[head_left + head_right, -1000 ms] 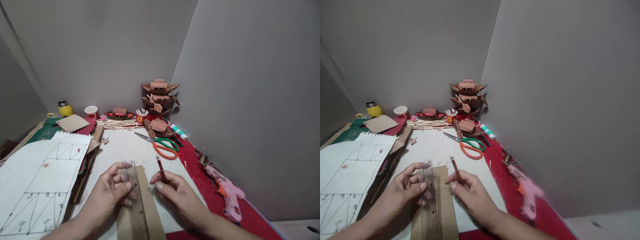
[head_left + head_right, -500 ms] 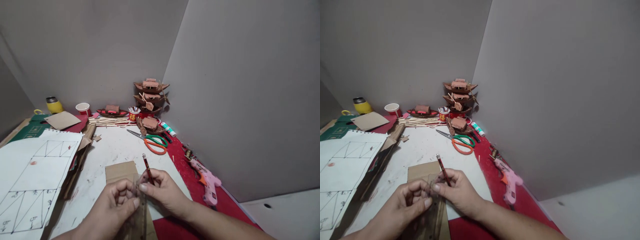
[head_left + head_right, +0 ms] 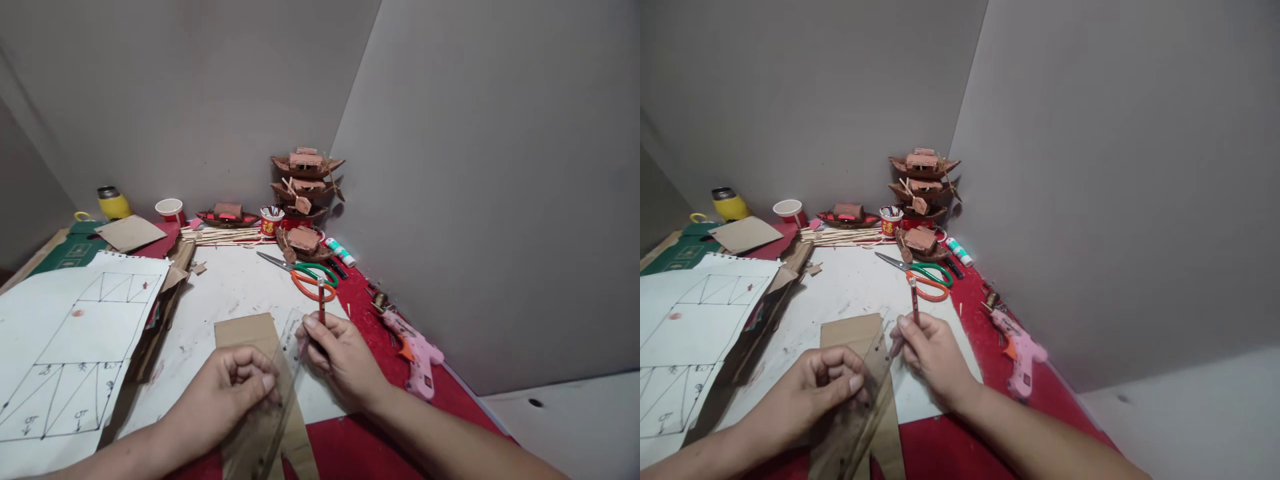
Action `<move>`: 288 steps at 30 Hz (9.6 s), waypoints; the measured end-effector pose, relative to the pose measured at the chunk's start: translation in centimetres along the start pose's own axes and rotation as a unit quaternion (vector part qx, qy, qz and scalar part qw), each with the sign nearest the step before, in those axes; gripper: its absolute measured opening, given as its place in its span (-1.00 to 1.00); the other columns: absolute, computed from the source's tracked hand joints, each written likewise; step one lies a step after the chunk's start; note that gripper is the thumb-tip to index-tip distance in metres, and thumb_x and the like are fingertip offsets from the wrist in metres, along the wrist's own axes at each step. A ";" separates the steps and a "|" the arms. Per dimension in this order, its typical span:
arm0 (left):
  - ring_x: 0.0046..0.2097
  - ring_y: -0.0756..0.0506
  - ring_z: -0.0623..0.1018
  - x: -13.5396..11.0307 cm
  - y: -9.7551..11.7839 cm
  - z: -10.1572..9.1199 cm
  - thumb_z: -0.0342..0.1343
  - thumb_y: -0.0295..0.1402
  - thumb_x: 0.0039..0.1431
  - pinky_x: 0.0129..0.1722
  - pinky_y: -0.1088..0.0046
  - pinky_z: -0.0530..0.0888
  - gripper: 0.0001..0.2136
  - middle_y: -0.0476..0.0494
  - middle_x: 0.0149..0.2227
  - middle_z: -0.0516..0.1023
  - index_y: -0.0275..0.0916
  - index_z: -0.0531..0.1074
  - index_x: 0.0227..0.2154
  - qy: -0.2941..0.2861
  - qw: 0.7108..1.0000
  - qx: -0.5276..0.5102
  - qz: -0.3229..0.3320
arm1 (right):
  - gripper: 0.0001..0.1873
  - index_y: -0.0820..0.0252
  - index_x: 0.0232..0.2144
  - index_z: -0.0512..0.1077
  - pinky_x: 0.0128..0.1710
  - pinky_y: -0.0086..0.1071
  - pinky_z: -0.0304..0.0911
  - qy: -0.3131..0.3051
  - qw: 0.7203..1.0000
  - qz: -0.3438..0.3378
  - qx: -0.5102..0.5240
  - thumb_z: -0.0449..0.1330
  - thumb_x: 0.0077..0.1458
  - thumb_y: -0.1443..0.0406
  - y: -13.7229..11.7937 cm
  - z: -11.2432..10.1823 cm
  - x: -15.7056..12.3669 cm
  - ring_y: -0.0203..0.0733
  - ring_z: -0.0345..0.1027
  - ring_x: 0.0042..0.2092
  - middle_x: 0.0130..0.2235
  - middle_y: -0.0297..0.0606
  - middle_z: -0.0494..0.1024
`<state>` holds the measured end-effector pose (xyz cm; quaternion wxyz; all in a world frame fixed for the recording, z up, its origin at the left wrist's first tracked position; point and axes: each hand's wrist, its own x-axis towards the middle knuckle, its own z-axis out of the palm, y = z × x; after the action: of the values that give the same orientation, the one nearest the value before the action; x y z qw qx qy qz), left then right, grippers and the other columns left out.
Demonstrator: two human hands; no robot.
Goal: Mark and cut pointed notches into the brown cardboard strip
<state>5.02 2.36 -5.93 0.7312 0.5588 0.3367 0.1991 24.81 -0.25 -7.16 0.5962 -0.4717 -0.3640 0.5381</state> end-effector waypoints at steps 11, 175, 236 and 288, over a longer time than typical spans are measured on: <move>-0.56 0.07 0.39 0.5 0.2 -1.0 0.35 -0.14 -0.06 -0.55 0.56 0.33 -0.63 -0.11 -0.46 0.54 -0.34 0.54 -0.28 -0.032 0.993 -0.089 -0.070 | -0.57 0.26 -0.52 0.43 -0.73 -0.58 -0.24 0.064 0.998 -0.007 0.024 0.38 -0.09 0.00 -0.6 -0.3 0.7 -0.52 -0.10 -0.72 -0.68 -0.42 0.39; 0.35 -0.49 -0.06 -2.2 -2.8 -3.6 0.20 -0.28 0.13 0.13 -0.22 0.28 -0.22 -0.48 0.39 -0.28 -0.16 -0.08 0.33 0.021 0.734 0.648 0.203 | -0.70 0.09 0.04 0.34 -0.20 -0.37 0.28 -0.164 0.882 -0.087 -0.433 0.04 0.27 0.29 1.0 -2.0 0.0 -0.13 0.44 -0.19 -0.13 -0.23 0.57; -0.55 0.04 0.36 1.7 2.5 -6.3 0.21 -0.18 0.07 -0.50 0.49 0.32 -0.75 0.03 -0.57 0.41 -0.29 0.41 -0.46 0.096 0.989 0.115 0.000 | -0.51 0.22 -0.35 0.46 -0.74 -0.65 -0.05 0.125 0.991 0.045 0.034 0.49 -0.25 0.06 -1.1 -2.2 2.8 -0.51 0.16 -0.67 -0.49 -0.35 0.54; 0.24 -0.31 0.34 -0.5 -1.3 -2.3 -0.01 -0.45 0.26 0.13 0.04 0.42 -0.53 -0.50 0.18 0.37 -0.37 0.16 0.22 0.116 0.688 0.639 0.325 | -0.41 0.05 0.17 0.23 -0.58 -0.53 0.08 -0.212 0.954 0.203 -0.066 0.26 0.11 0.21 0.9 -0.4 -1.6 -0.39 0.25 -0.56 -0.43 -0.44 0.45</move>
<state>2.89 3.25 -7.38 0.0424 0.9376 0.2624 0.2242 24.69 -1.93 -7.97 0.3512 -0.4491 -0.4133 0.7100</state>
